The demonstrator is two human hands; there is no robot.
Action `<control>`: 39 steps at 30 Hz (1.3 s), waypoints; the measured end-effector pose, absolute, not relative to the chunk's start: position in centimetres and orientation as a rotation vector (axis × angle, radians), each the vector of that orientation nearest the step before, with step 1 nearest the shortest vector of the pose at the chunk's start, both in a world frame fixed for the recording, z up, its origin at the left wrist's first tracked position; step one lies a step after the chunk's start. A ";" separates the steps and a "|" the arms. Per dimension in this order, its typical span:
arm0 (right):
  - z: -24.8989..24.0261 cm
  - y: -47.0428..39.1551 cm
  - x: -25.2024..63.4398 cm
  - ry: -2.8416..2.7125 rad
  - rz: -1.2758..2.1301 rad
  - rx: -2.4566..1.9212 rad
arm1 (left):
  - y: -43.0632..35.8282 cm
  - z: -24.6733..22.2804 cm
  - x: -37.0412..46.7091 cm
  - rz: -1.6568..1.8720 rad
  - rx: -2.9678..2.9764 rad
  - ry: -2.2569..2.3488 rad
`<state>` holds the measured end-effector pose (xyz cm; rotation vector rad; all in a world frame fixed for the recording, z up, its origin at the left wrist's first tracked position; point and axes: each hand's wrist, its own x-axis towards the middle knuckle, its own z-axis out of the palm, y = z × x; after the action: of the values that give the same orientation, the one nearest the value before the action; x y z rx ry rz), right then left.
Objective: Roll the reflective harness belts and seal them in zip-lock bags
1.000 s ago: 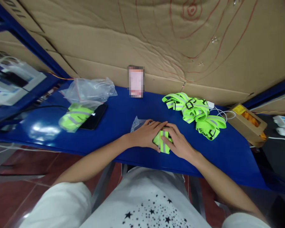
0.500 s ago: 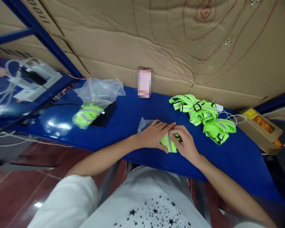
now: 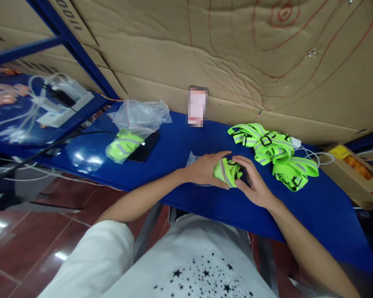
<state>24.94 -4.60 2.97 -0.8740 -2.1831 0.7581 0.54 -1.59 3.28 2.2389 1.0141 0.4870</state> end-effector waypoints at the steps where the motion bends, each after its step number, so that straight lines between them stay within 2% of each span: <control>1: 3.2 -4.7 25.3 -2.199 0.731 -0.861 | -1.4 3.5 0.3 0.531 2.194 0.996; 8: 2.9 -5.3 24.7 -2.244 0.594 -0.818 | -2.4 3.3 0.9 0.526 2.310 1.032; 15: 2.9 -5.9 23.3 -2.049 0.402 -1.036 | -3.1 3.2 1.4 0.535 2.458 1.113; 18: 2.8 -5.7 23.8 -1.994 0.631 -1.072 | -2.8 3.5 1.2 0.573 2.444 1.143; 21: 2.6 -5.4 24.3 -1.923 1.036 -0.917 | -2.7 3.8 1.0 0.606 2.391 1.118; 23: 2.6 -5.4 24.2 -1.877 1.145 -0.842 | -2.8 3.8 1.1 0.652 2.352 1.081; 29: 2.3 -5.7 23.5 -2.147 0.802 -0.913 | -3.6 3.5 1.7 0.724 2.549 0.950; 39: 1.9 -5.4 23.6 -2.457 0.829 -0.751 | -3.5 3.0 1.6 0.646 2.758 0.899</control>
<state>23.56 -5.43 1.86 -0.7515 -2.4574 0.8293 1.57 -3.46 3.05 2.7584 0.8995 0.6457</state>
